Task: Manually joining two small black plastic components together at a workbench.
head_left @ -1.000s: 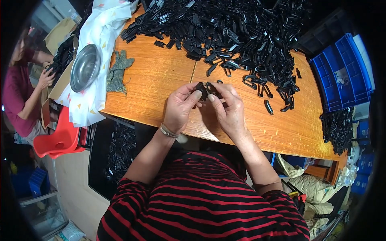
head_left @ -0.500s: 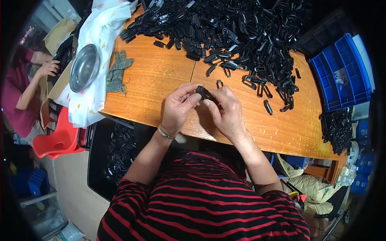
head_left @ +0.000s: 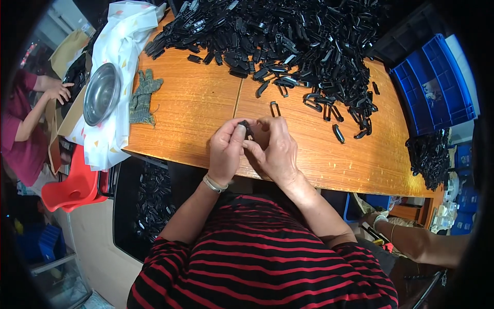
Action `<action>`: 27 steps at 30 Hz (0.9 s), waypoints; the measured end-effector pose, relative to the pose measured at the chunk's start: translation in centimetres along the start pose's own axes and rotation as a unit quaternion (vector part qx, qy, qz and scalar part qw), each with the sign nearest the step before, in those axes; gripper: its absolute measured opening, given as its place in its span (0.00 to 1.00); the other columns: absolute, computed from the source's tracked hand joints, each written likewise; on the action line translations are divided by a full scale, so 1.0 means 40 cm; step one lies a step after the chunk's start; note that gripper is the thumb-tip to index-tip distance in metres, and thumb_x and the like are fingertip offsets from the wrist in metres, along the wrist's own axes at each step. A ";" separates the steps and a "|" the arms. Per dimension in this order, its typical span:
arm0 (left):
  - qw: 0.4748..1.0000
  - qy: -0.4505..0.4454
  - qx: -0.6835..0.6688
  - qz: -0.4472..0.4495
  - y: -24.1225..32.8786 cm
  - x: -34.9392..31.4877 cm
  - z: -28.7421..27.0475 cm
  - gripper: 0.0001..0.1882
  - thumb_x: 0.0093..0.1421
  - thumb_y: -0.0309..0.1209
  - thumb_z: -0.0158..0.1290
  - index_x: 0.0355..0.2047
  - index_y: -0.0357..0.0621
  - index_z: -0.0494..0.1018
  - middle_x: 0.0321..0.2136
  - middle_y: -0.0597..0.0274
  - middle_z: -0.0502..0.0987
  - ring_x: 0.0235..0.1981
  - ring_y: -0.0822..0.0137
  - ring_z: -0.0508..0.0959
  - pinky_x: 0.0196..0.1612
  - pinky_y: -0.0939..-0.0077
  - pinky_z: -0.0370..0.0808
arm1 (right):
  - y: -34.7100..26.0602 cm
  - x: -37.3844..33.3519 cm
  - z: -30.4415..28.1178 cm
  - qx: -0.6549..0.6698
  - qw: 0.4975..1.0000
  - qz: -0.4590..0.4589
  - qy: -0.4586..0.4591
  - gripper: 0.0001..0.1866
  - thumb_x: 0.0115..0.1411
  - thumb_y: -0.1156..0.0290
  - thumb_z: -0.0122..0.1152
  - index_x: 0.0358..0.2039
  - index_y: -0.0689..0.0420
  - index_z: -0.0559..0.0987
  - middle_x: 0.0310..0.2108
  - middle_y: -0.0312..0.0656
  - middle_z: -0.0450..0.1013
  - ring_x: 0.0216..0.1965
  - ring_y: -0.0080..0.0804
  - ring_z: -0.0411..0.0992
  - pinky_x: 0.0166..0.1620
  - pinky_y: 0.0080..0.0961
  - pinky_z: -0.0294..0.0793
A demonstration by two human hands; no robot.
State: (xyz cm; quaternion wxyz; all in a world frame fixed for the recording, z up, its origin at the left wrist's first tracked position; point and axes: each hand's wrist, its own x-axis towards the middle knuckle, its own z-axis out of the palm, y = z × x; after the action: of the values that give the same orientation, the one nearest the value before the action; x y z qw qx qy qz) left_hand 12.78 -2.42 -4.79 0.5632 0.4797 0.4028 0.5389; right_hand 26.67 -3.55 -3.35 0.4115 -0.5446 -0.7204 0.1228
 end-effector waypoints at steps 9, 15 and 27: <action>0.988 -0.067 -0.110 -0.089 0.044 -0.003 -0.024 0.21 0.73 0.41 0.35 0.29 0.42 0.69 0.22 0.65 0.70 0.25 0.76 0.69 0.31 0.80 0.68 | -0.061 -0.016 0.041 0.134 0.987 0.040 -0.077 0.28 0.54 0.68 0.67 0.55 0.55 0.68 0.36 0.42 0.70 0.28 0.36 0.72 0.32 0.32 0.75; 0.998 -0.036 0.006 -0.054 0.087 -0.077 -0.137 0.20 0.71 0.40 0.40 0.26 0.41 0.70 0.22 0.64 0.72 0.24 0.73 0.70 0.31 0.79 0.68 | -0.105 -0.010 0.055 0.189 0.965 0.029 -0.182 0.31 0.51 0.70 0.68 0.56 0.56 0.68 0.34 0.45 0.73 0.29 0.40 0.74 0.33 0.34 0.75; 0.879 0.002 0.473 0.055 0.211 -0.023 -0.343 0.08 0.61 0.28 0.55 0.35 0.34 0.77 0.28 0.61 0.77 0.30 0.71 0.76 0.36 0.76 0.72 | 0.095 0.100 -0.081 -0.153 0.983 0.023 -0.094 0.17 0.54 0.67 0.67 0.42 0.59 0.77 0.34 0.50 0.72 0.31 0.49 0.76 0.33 0.38 0.76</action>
State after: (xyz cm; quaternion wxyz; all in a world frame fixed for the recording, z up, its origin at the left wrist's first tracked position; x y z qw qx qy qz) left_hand -2.47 -2.21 0.41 0.2383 0.7093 0.5838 0.3150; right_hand 31.35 0.57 -1.84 0.2503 -0.6038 -0.7535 0.0713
